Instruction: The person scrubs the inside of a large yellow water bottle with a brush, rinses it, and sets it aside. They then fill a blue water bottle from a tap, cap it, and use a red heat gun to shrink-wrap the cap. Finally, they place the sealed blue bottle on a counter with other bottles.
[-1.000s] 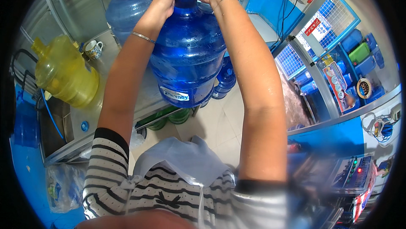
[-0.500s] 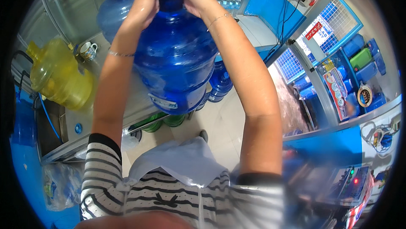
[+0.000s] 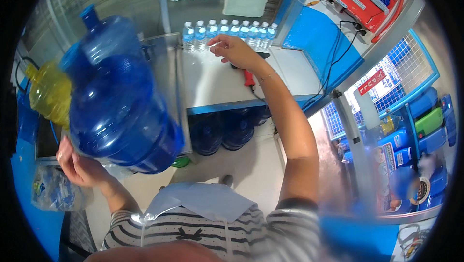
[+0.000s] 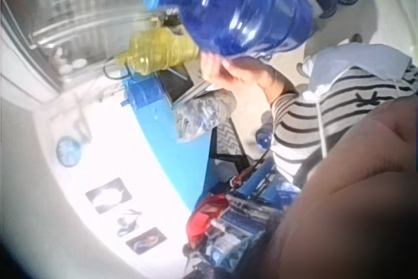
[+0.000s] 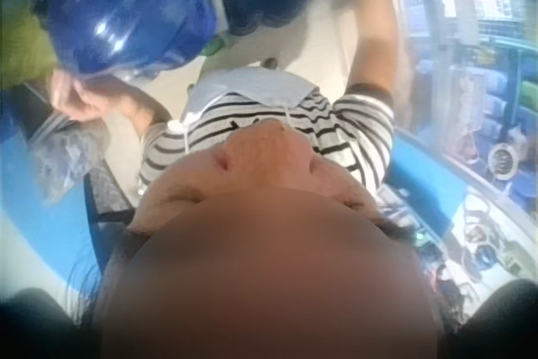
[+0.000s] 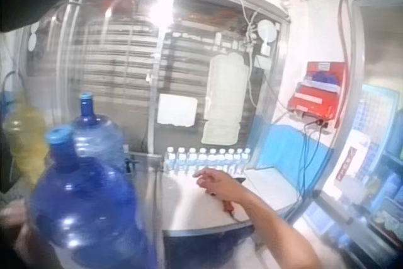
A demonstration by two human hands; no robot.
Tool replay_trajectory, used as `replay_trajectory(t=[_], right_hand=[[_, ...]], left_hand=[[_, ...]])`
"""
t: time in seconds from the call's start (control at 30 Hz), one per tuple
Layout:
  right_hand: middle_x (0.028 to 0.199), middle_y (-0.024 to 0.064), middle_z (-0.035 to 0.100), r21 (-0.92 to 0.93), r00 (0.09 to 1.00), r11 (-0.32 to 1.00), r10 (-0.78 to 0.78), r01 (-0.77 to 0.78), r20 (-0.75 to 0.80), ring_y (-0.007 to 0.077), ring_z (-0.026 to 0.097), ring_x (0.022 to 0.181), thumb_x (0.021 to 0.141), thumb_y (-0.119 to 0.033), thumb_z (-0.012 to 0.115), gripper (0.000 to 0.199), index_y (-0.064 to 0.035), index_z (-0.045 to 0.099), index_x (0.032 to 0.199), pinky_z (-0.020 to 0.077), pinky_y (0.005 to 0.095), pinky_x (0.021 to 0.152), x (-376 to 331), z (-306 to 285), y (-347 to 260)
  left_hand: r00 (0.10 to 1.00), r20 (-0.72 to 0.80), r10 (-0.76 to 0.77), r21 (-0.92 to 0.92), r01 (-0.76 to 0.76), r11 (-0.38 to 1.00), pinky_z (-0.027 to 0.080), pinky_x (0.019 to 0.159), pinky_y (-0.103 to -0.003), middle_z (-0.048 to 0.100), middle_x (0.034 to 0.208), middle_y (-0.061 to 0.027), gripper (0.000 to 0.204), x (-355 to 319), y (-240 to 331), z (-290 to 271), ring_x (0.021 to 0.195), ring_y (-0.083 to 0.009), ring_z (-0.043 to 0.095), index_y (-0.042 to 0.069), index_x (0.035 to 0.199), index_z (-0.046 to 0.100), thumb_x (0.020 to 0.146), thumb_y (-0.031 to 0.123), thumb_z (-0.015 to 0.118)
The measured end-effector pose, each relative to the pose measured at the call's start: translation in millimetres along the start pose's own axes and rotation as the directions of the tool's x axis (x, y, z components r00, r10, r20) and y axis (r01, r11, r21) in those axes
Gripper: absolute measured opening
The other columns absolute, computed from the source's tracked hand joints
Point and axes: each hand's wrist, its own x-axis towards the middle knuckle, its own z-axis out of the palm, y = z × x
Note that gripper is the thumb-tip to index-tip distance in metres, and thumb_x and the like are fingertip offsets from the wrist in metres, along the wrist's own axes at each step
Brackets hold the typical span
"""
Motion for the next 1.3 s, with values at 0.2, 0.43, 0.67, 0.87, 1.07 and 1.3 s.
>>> replay_trajectory(t=[0.2,0.43,0.67,0.87,1.07,1.3], right_hand=[[0.108,0.0032,0.062,0.162,0.998,0.986,0.048,-0.04,-0.044,0.0133,0.06,0.095,0.092,-0.027,0.064,0.029,-0.0099,0.064,0.117,0.0524,0.0287,0.081,38.0,-78.6,68.7],[0.087,0.0096,0.069,-0.641,0.817,0.738,-0.492,0.209,-0.3,0.0205,0.065,0.076,0.083,-0.018,0.072,0.017,-0.0085,0.069,0.097,0.0515,0.0328,0.069,46.0,-183.9,108.0],[0.093,0.0146,0.065,-0.905,0.605,0.166,-0.695,-0.393,-0.39,0.0349,0.065,0.087,0.081,-0.023,0.07,0.017,-0.0101,0.07,0.092,0.0525,0.0448,0.073,-9.7,-411.1,72.7],[0.089,0.0068,0.064,-0.659,0.607,-0.381,-0.781,-0.648,-0.145,0.0265,0.065,0.088,0.085,-0.015,0.056,0.01,-0.0128,0.066,0.087,0.0483,0.0467,0.069,-18.0,-587.2,49.0],[0.091,0.0037,0.065,-0.532,0.582,-0.47,-0.812,-0.704,-0.052,0.0254,0.064,0.092,0.088,-0.017,0.054,0.012,-0.0143,0.065,0.091,0.0464,0.0479,0.073,19.4,-708.2,30.6],[0.091,0.0066,0.073,-0.551,0.665,-0.465,-0.706,-0.693,-0.242,0.0268,0.07,0.089,0.09,-0.019,0.051,0.02,-0.0141,0.07,0.092,0.0454,0.0523,0.079,46.4,-764.4,18.3]], left_hand=[[0.77,0.601,0.215,-0.202,-0.114,0.973,0.051,0.078,-0.042,0.064,0.081,-0.0054,0.005,-68.1,78.1,93.6,0.083,-0.0269,0.064,0.006,0.079,0.063,0.079,0.01,0.06],[0.36,0.931,0.062,-0.211,0.39,0.896,0.05,0.072,-0.038,0.066,0.088,-0.0126,0.012,-103.0,58.8,222.8,0.078,-0.0309,0.062,0.002,0.088,0.067,0.078,0.0,0.062],[0.032,0.977,0.209,-0.199,0.471,0.86,0.051,0.084,-0.04,0.066,0.1,-0.0144,0.021,-150.1,62.7,326.7,0.095,-0.0346,0.063,0.003,0.104,0.067,0.083,0.008,0.066],[0.024,0.985,0.169,-0.161,0.467,0.87,0.049,0.089,-0.042,0.065,0.102,-0.0155,0.022,-181.7,86.8,418.0,0.1,-0.0356,0.061,0.002,0.104,0.067,0.085,0.013,0.065],[0.074,0.99,0.124,-0.144,0.477,0.867,0.049,0.086,-0.042,0.065,0.101,-0.0147,0.023,-200.7,128.2,501.4,0.098,-0.0351,0.061,0.002,0.104,0.067,0.083,0.011,0.067],[0.043,0.998,0.04,-0.055,0.435,0.899,0.05,0.085,-0.041,0.065,0.101,-0.0135,0.024,-206.9,145.6,535.2,0.097,-0.034,0.062,0.003,0.105,0.066,0.082,0.008,0.067]])
